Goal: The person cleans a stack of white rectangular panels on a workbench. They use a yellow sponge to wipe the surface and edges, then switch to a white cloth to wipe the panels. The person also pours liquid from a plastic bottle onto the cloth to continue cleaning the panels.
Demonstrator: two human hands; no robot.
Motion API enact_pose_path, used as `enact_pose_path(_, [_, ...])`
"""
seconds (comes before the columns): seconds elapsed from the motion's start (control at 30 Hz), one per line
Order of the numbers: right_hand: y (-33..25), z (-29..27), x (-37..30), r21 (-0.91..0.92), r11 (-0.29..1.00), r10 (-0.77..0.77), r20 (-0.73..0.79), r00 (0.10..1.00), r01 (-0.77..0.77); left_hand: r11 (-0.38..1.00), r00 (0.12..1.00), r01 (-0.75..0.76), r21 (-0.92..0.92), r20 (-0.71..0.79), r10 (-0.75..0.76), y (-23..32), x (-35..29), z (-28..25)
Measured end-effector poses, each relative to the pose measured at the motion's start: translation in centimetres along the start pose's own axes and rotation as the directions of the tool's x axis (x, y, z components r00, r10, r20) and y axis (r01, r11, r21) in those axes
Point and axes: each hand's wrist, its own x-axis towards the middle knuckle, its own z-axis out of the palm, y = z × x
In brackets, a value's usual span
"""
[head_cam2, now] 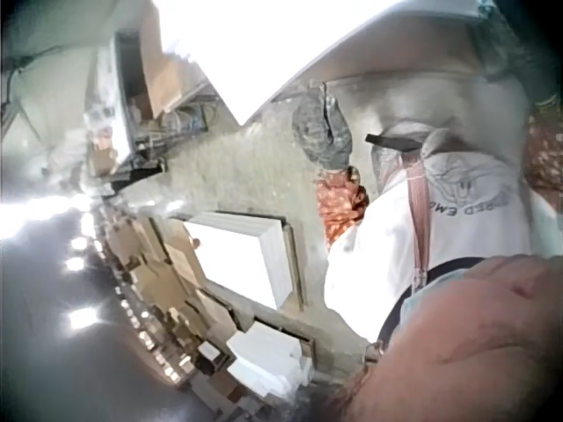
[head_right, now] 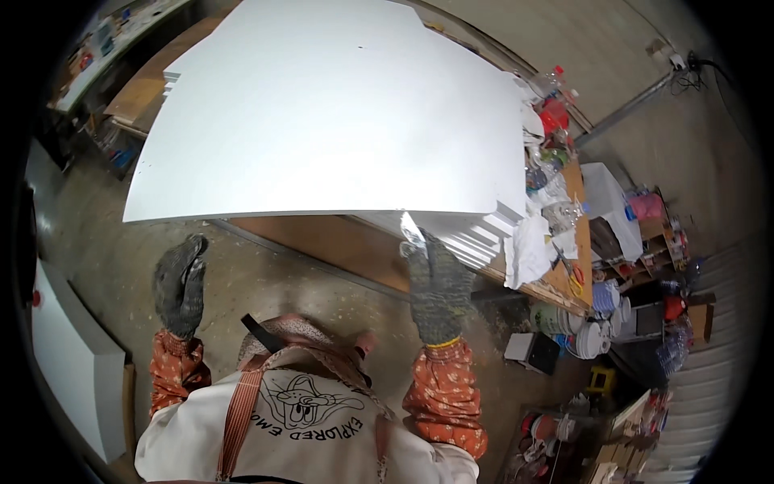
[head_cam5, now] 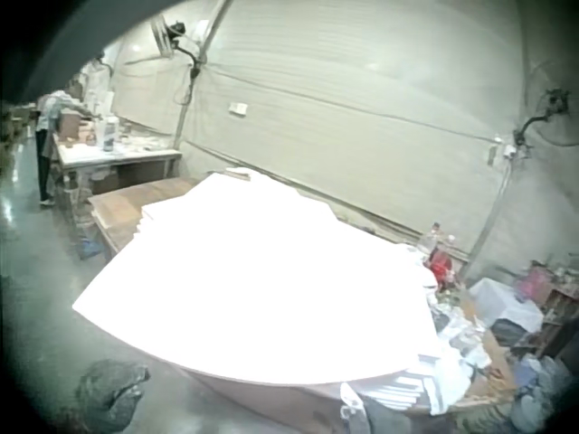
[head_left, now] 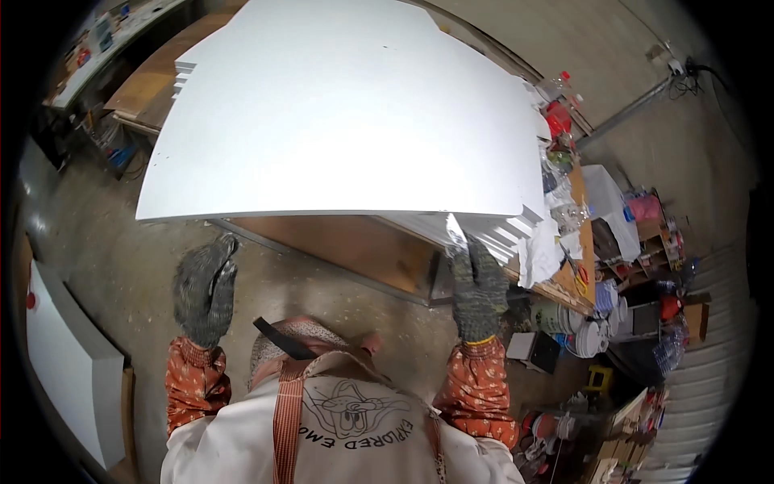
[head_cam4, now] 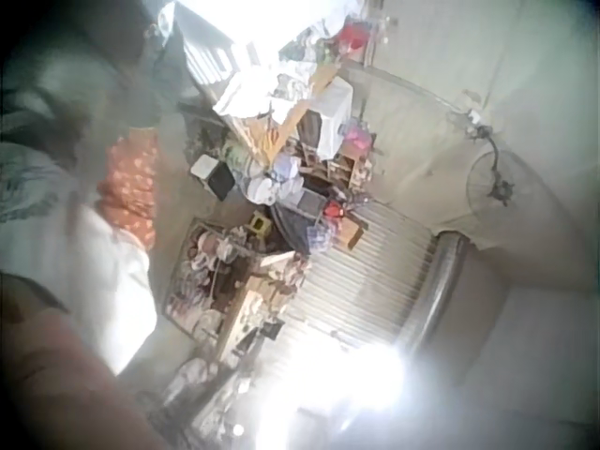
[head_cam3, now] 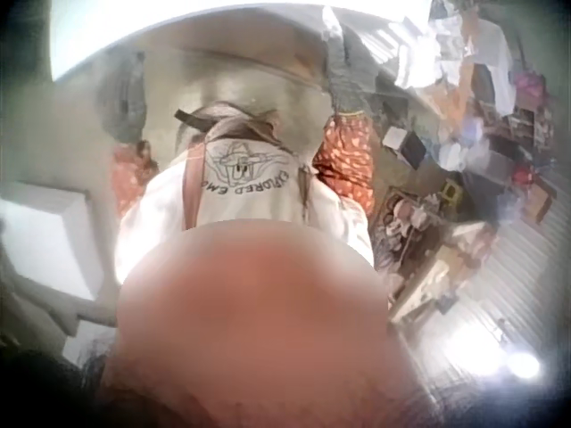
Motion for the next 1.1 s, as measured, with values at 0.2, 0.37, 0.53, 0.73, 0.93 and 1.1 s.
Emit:
enact_pose_path(0.2, [-0.8,-0.1,1.2,0.124,0.988,0.073,0.15,0.986,-0.092,0.898,0.962,-0.247,0.365,-0.015,0.271,2.7,5.1,-0.9])
enact_pose_path(0.37, [0.1,-0.6,1.0,0.043,0.996,-0.083,0.056,0.995,0.081,0.88,0.975,-0.212,0.424,0.036,0.218,1.0,7.1,0.9])
enact_pose_path(0.53, [0.3,-0.6,1.6,0.086,0.989,-0.123,0.042,0.992,0.119,0.849,0.973,-0.214,0.484,0.028,0.23,0.8,6.9,1.4])
enact_pose_path(0.73, [1.3,-0.5,1.7,0.17,0.978,-0.132,0.038,0.991,0.124,0.802,0.97,-0.219,0.555,0.037,0.239,0.2,6.6,2.1])
enact_pose_path(0.93, [-0.4,-2.3,4.8,0.379,0.887,0.056,0.484,0.874,-0.266,0.781,0.963,-0.231,0.58,0.019,0.27,-0.2,6.5,2.5])
enact_pose_path(1.1, [0.8,-0.9,3.4,0.371,0.927,-0.075,0.331,0.941,-0.057,0.782,0.951,-0.257,0.568,0.002,0.31,-0.2,6.8,2.6])
